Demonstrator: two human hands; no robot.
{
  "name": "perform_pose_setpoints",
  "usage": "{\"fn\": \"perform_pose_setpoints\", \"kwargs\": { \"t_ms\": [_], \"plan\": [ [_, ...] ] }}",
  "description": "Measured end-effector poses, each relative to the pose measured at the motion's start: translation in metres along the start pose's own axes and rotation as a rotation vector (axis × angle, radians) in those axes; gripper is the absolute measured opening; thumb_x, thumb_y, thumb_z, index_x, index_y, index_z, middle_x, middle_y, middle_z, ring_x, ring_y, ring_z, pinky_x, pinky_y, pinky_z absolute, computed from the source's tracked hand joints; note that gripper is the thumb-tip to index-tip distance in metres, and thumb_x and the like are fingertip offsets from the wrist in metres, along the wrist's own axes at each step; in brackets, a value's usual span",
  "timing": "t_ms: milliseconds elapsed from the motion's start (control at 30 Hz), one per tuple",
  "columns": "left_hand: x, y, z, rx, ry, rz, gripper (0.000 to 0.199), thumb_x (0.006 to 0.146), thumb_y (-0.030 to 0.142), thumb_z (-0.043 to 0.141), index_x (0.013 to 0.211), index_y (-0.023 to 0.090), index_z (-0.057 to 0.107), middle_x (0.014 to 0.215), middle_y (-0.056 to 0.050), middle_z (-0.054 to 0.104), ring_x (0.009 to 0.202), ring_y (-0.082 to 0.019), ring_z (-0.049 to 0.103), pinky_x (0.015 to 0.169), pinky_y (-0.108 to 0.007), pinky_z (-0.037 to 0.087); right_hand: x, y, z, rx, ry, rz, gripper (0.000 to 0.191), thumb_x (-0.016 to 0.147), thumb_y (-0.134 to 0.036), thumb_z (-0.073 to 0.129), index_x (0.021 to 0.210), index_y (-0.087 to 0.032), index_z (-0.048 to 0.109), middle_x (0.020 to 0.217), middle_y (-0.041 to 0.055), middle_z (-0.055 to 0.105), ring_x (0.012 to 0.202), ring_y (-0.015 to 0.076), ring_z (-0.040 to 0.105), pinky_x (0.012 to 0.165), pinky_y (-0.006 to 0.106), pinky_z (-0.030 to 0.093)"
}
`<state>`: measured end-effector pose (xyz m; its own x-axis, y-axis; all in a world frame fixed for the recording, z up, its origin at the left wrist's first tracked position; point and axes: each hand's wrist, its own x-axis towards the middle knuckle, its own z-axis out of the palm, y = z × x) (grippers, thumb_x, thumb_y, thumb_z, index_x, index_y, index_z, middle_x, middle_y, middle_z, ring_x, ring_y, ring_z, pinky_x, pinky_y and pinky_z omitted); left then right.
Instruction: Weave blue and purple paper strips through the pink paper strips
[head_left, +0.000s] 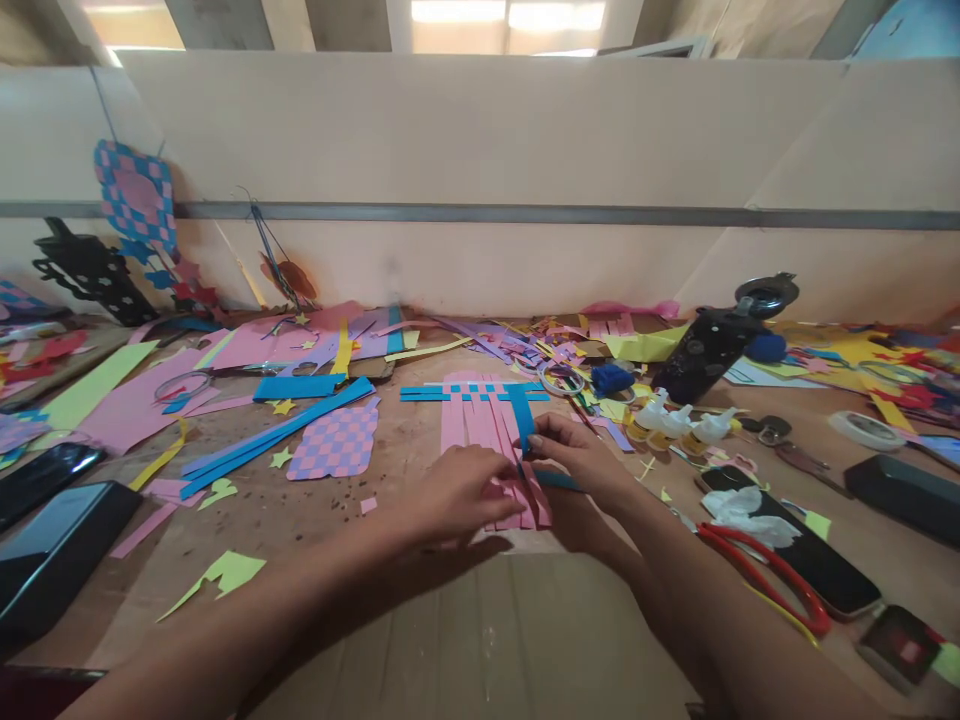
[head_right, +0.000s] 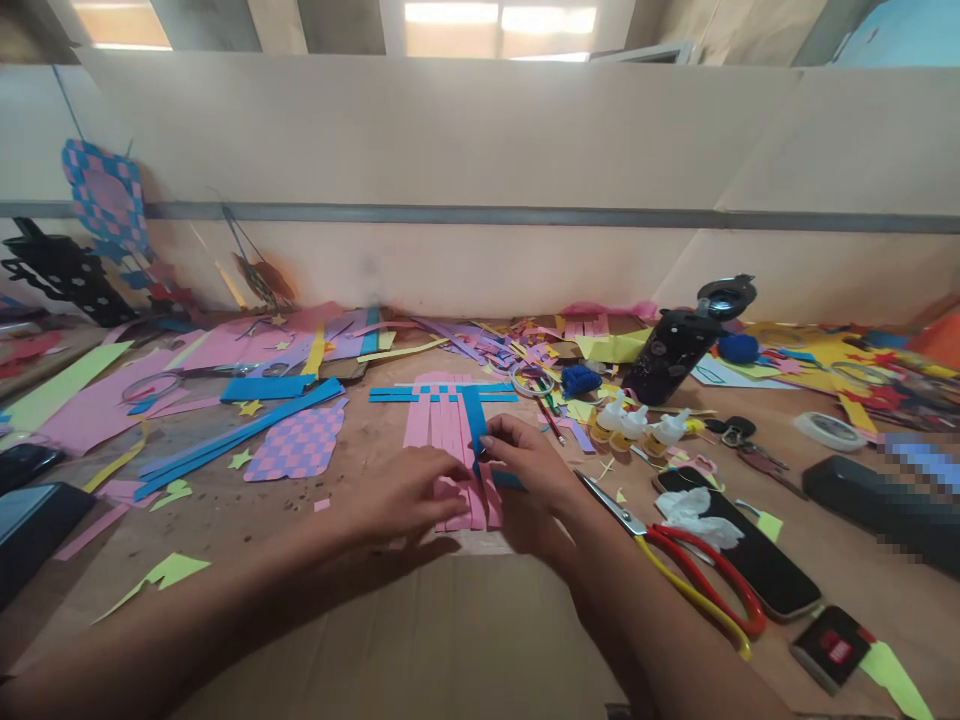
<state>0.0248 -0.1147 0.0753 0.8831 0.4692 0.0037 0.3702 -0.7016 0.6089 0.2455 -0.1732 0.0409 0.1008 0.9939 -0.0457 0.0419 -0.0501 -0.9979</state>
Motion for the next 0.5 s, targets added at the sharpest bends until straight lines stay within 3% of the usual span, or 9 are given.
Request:
{"fn": "perform_pose_setpoints", "kwargs": {
  "t_ms": [67, 167, 333, 500],
  "plan": [
    [-0.003, 0.004, 0.009, 0.277, -0.072, 0.091, 0.023, 0.089, 0.026, 0.065, 0.11, 0.018, 0.07, 0.115, -0.011, 0.074, 0.111, -0.031, 0.067, 0.102, -0.047, 0.048, 0.0, 0.002, -0.001, -0.001, -0.007, -0.006, 0.037, 0.079, -0.056, 0.081, 0.089, -0.024, 0.065, 0.092, 0.0002, 0.065, 0.086, 0.0202, 0.062, 0.08, 0.036, 0.054],
    [-0.002, 0.005, 0.022, 0.475, -0.056, 0.115, 0.021, 0.088, 0.02, 0.061, 0.106, 0.014, 0.07, 0.112, -0.014, 0.074, 0.106, -0.032, 0.068, 0.095, -0.047, 0.05, 0.0, 0.002, 0.002, -0.041, -0.016, -0.046, 0.036, 0.081, -0.055, 0.079, 0.088, -0.024, 0.064, 0.09, 0.0001, 0.064, 0.087, 0.0205, 0.062, 0.081, 0.036, 0.053],
    [0.002, 0.001, 0.034, 0.52, 0.034, 0.109, 0.022, 0.094, 0.02, 0.053, 0.106, 0.014, 0.071, 0.106, -0.012, 0.074, 0.099, -0.029, 0.07, 0.09, -0.046, 0.05, 0.0, 0.001, 0.003, -0.096, -0.007, -0.074, 0.034, 0.082, -0.055, 0.076, 0.085, -0.024, 0.063, 0.09, 0.0001, 0.062, 0.085, 0.0201, 0.061, 0.076, 0.034, 0.052],
    [0.005, 0.008, 0.024, 0.42, 0.03, -0.01, 0.024, 0.096, 0.022, 0.051, 0.092, 0.019, 0.075, 0.096, -0.008, 0.075, 0.089, -0.025, 0.069, 0.087, -0.042, 0.049, 0.001, 0.001, 0.002, -0.092, -0.018, -0.09, 0.032, 0.081, -0.053, 0.077, 0.085, -0.023, 0.064, 0.088, 0.0002, 0.063, 0.084, 0.0202, 0.062, 0.074, 0.034, 0.051]
  ]
}}
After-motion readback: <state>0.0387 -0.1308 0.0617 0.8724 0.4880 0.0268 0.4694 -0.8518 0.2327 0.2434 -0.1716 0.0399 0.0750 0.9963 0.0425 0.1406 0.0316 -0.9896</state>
